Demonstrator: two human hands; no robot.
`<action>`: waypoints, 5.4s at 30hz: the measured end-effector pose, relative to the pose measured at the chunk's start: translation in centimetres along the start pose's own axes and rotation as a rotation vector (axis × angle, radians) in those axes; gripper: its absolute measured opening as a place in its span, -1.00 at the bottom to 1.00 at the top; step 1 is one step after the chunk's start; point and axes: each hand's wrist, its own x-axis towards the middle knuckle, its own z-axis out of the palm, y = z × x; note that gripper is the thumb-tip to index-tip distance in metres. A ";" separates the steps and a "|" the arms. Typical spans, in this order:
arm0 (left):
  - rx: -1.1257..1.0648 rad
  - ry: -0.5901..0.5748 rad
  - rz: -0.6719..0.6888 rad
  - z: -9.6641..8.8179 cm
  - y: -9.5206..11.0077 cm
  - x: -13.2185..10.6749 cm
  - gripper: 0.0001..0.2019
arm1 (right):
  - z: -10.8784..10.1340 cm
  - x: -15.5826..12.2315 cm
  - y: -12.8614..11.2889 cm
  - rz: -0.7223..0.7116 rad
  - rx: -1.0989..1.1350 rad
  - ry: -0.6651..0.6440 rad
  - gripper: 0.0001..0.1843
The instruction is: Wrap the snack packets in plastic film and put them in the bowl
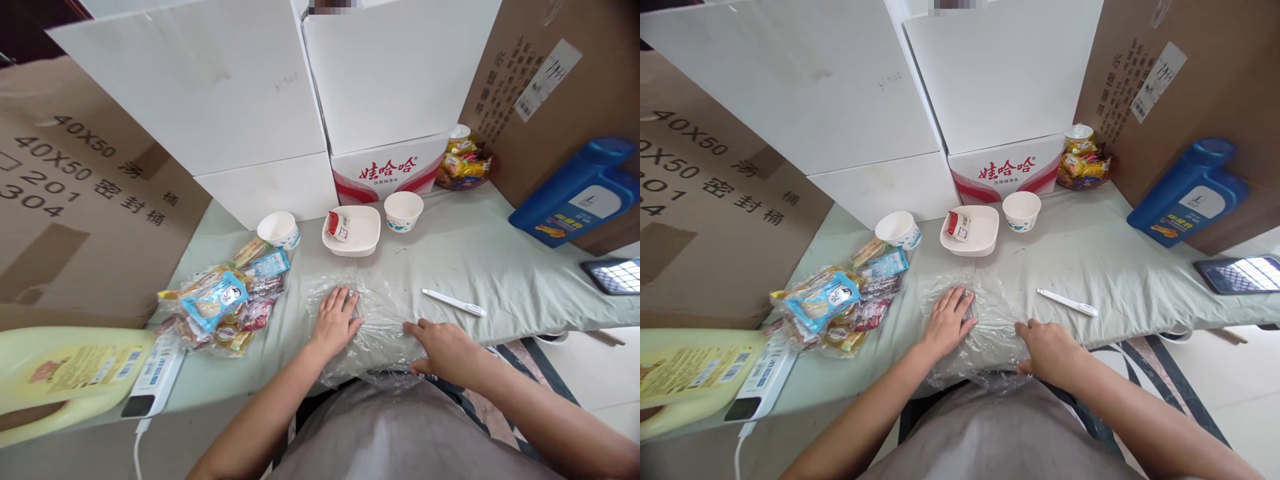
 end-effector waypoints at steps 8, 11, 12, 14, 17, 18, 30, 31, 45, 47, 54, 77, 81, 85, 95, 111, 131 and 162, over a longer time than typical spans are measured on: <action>-0.038 -0.071 0.067 0.5 1.3 0.6 -0.45 | -0.4 5.8 -1.1 -0.223 0.082 0.356 -0.60; -0.037 -0.052 0.006 0.5 0.1 0.7 -0.40 | 1.3 8.6 0.0 -0.083 0.038 0.408 -0.35; -0.036 -0.033 -0.029 0.2 -0.5 0.7 -0.40 | 1.6 9.0 0.5 -0.021 0.028 0.434 -0.30; -0.052 0.052 -0.101 -0.7 -1.9 0.3 -0.46 | 1.6 8.9 1.8 0.022 0.038 0.494 -0.34; -0.158 0.247 -0.098 -2.9 -3.5 -1.4 -0.64 | 0.7 6.5 3.4 -0.135 0.124 0.594 -0.53; -0.209 0.293 -0.053 -3.7 -3.7 -2.4 -0.70 | 0.5 5.2 3.9 -0.219 0.160 0.612 -0.57; -0.184 0.084 0.322 -3.4 -2.6 -12.2 -0.70 | 11.1 -3.6 6.3 -0.281 0.066 0.487 -0.60; -0.255 0.093 0.299 -3.4 -2.4 -11.7 -0.76 | 10.9 -3.3 5.7 -0.295 0.082 0.505 -0.62; -0.373 0.203 -0.504 -3.5 -4.6 -1.3 -0.76 | 3.5 3.8 2.4 0.198 0.475 0.506 -0.61; -0.276 0.207 -0.522 -3.1 -5.1 0.3 -0.78 | 2.9 4.7 2.1 0.220 0.383 0.458 -0.63; 0.053 0.324 -0.444 -2.6 -5.0 1.5 -0.68 | 0.8 7.0 2.2 0.272 0.353 0.469 -0.49; 0.031 -0.048 -0.019 0.4 -1.0 -0.6 -0.38 | -1.9 10.6 5.0 0.093 1.439 0.159 -0.51; 0.020 -0.032 -0.013 0.6 -1.1 -0.6 -0.39 | -1.8 10.3 7.8 0.188 1.255 0.500 -0.63; -0.012 -0.020 -0.013 0.6 -1.2 -0.6 -0.39 | -1.2 9.7 8.1 0.182 1.085 0.662 -0.76; -0.303 0.356 -0.287 -3.0 -4.9 0.0 -0.67 | 0.0 9.0 5.4 0.042 0.354 0.519 -0.57; -0.325 0.182 -0.567 -1.9 -8.0 2.7 -0.88 | 1.7 9.8 3.6 -0.008 0.639 0.757 -0.72; -0.111 0.077 0.143 -3.3 -5.3 -2.4 -0.83 | 1.7 6.9 3.5 -0.368 0.073 0.662 -0.72; 0.168 0.106 -0.430 -3.5 -6.7 0.1 -0.75 | 1.8 8.4 3.0 0.072 0.070 0.697 -0.68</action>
